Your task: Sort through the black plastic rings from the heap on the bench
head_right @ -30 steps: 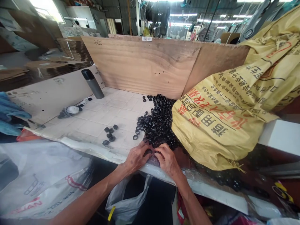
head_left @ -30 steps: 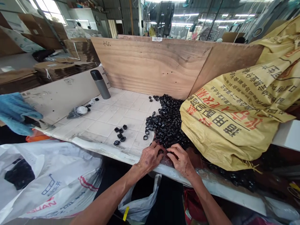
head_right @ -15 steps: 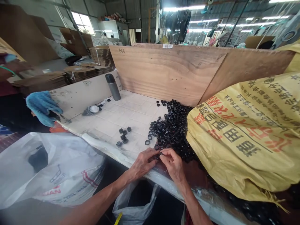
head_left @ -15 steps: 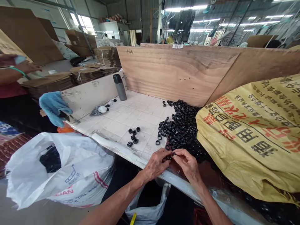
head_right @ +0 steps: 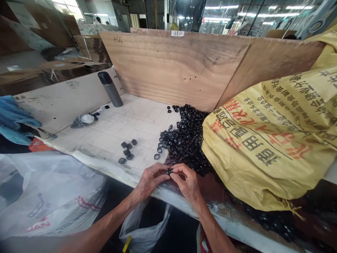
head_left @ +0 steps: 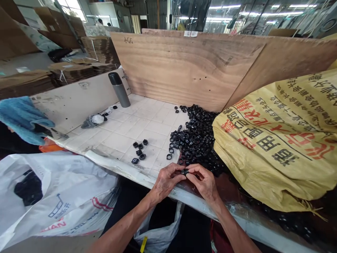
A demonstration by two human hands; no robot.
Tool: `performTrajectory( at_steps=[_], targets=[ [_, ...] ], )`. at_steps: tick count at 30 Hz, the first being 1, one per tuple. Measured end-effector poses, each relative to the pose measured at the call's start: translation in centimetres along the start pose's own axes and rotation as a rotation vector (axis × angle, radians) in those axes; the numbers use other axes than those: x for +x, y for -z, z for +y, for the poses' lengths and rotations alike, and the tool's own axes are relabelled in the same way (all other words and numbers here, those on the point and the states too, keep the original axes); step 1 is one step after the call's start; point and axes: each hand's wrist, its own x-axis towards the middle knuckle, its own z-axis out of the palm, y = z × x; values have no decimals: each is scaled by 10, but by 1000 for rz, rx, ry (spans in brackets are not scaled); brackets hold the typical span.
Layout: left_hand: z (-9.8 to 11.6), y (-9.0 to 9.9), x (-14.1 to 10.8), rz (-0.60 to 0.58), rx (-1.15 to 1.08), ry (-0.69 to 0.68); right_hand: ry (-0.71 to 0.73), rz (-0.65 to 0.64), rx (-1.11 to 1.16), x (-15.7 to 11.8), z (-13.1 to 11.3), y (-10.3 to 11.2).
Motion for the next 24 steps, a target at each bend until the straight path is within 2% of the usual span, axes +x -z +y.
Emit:
performTrajectory(
  at_steps=[6, 12, 18, 24],
  targets=[
    [2, 4, 0, -43, 51, -69, -19, 17, -62, -3, 4, -2],
    [7, 4, -1, -54, -6, -45, 46, 5, -98, -5, 5, -2],
    [5, 6, 0, -37, 81, -69, 102, -8, -113, -5, 5, -2],
    [-2, 6, 1, -57, 4, -116, 46, -2, -111, -7, 4, -2]
  ],
)
